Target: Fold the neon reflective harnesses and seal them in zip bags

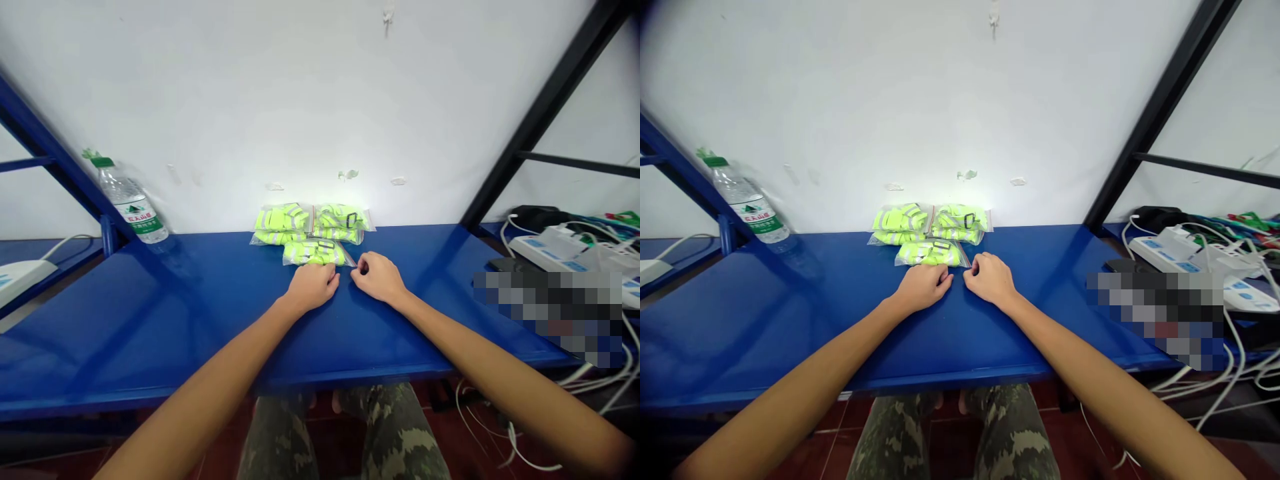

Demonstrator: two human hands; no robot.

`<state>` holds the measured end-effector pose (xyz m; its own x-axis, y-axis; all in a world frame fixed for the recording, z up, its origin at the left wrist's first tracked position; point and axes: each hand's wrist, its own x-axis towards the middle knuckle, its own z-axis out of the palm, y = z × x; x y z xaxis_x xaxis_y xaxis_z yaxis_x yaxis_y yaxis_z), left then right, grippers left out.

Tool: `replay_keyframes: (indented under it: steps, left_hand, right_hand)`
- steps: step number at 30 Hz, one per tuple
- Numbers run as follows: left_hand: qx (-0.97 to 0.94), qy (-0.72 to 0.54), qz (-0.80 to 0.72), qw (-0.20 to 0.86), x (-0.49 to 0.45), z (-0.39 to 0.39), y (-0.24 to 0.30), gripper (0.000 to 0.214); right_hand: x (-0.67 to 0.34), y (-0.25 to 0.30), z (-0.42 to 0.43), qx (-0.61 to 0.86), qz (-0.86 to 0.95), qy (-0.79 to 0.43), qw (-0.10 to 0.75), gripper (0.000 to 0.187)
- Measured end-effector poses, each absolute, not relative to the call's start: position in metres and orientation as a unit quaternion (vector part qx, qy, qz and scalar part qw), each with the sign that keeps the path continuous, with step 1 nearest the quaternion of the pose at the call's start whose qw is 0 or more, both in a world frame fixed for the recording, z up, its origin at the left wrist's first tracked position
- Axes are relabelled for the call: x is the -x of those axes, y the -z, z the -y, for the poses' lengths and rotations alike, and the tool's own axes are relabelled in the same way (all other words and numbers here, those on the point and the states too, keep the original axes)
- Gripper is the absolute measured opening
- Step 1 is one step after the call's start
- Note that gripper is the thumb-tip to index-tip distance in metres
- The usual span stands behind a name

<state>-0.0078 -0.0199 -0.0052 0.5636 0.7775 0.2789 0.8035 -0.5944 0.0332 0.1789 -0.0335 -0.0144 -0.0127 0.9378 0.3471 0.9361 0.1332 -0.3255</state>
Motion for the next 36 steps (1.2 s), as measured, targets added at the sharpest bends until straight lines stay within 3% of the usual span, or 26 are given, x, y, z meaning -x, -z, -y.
replay_keyframes:
  steps: [13, 17, 21, 24, 26, 36]
  left_hand:
    - [0.877, 0.185, 0.443, -0.005, 0.008, 0.015, 0.005, 0.027]
    - [0.867, 0.239, 0.436, 0.035, 0.004, 0.02, -0.001, 0.028]
    - [0.849, 0.327, 0.395, 0.127, 0.001, 0.021, -0.004, 0.024]
    - [0.847, 0.341, 0.403, 0.066, 0.002, 0.018, 0.0, 0.02]
    - [0.834, 0.345, 0.429, 0.019, 0.003, 0.018, 0.002, 0.019]
    - [0.79, 0.384, 0.472, -0.073, -0.004, 0.029, -0.007, 0.046]
  right_hand:
    - [-0.182, 0.022, 0.033, 0.614, 0.748, 0.019, 0.25, 0.02]
    - [-0.191, 0.014, 0.015, 0.57, 0.709, -0.218, 0.353, 0.016]
    - [-0.196, 0.0, -0.015, 0.555, 0.509, -0.502, 0.425, 0.012]
    - [-0.192, -0.003, -0.029, 0.547, 0.432, -0.554, 0.456, 0.036]
    - [-0.191, -0.003, -0.029, 0.538, 0.417, -0.563, 0.468, 0.04]
    - [-0.184, -0.009, 0.008, 0.397, 0.472, -0.623, 0.481, 0.031]
